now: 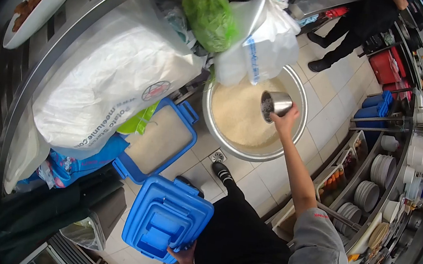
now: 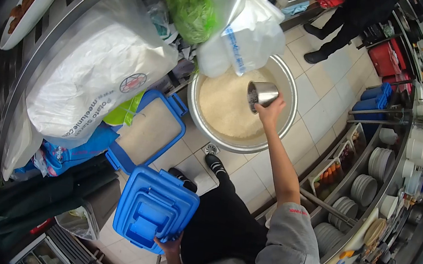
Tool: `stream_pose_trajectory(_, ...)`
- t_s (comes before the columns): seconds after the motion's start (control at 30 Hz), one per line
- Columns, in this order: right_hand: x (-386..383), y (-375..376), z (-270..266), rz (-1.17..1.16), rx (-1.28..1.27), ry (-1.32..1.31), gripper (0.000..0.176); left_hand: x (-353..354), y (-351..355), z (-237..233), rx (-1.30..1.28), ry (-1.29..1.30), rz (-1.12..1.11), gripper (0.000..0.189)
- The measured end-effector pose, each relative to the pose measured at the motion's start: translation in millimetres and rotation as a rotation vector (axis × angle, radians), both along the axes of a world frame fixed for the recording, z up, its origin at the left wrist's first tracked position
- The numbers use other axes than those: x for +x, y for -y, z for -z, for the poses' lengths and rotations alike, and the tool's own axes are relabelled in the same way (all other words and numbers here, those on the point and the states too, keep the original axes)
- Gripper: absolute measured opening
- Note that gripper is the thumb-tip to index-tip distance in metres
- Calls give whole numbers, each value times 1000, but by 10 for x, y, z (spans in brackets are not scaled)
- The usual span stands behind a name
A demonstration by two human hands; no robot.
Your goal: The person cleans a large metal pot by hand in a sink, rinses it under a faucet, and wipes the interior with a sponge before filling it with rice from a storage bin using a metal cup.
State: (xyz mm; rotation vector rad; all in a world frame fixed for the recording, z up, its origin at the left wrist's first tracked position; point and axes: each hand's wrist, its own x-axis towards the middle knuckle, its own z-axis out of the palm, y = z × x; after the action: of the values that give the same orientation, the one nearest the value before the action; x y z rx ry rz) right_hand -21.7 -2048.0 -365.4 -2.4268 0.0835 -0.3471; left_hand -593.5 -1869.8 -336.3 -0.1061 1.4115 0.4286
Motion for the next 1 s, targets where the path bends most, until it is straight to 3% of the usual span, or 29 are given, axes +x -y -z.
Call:
stream_pose_trajectory(0.07, -185, -165, -166, 119, 691, -412, 84, 160, -6, 5, 4, 23, -15, 104)
stream_pose_trajectory(0.17, -720, -822, -451, -103, 766, -550, 75, 30, -52, -29, 7, 52, -74, 100)
stream_pose_trajectory(0.2, -890, -1081, -391, -274, 753, -499, 78, 10, -69, -35, 26, 59, -51, 98)
stream_pose_trajectory(0.3, -1348, -1937, 122, -687, 516, -353, 89, -63, -94, 47, 14, 82, -111, 93)
stream_pose_trajectory(0.33, -1488, -2299, 333, -761, 284, -356, 95, -120, -145, 87, -4, 83, -155, 92)
stream_pose_trajectory(0.4, -1687, -2878, 876, -809, 261, -535, 98, -96, -193, 55, 22, 49, -206, 87)
stream_pose_trajectory(0.5, -1712, -3466, 1763, -768, -204, -495, 89, -105, -277, -24, 104, 53, -238, 82)
stream_pose_trajectory(0.57, -1739, -3688, 2307, -719, -522, -314, 83, -129, -311, -6, 150, 68, -267, 76)
stream_pose_trajectory(0.67, -2178, -3853, 3019, -671, -460, -264, 83, -142, -323, -77, 195, 106, -343, 70)
stream_pose_trajectory(0.7, -2387, -3951, 3221, -686, -444, -380, 74, -133, -309, -99, 246, 59, -247, 70)
stream_pose_trajectory(0.8, -2801, -4191, 2953, -631, -257, -787, 81, -166, -296, -72, 217, 102, -364, 70)
stream_pose_trajectory(0.83, -2873, -4163, 3162, -641, -270, -769, 84, -178, -310, -74, 211, 81, -381, 70)
stream_pose_trajectory(0.93, -2706, -3999, 3323, -636, 382, -1393, 84, -193, -328, -40, 181, 29, -383, 72)
stream_pose_trajectory(1.0, -2542, -3899, 3195, -662, 568, -1618, 80, -228, -332, -42, 156, -13, -320, 74)
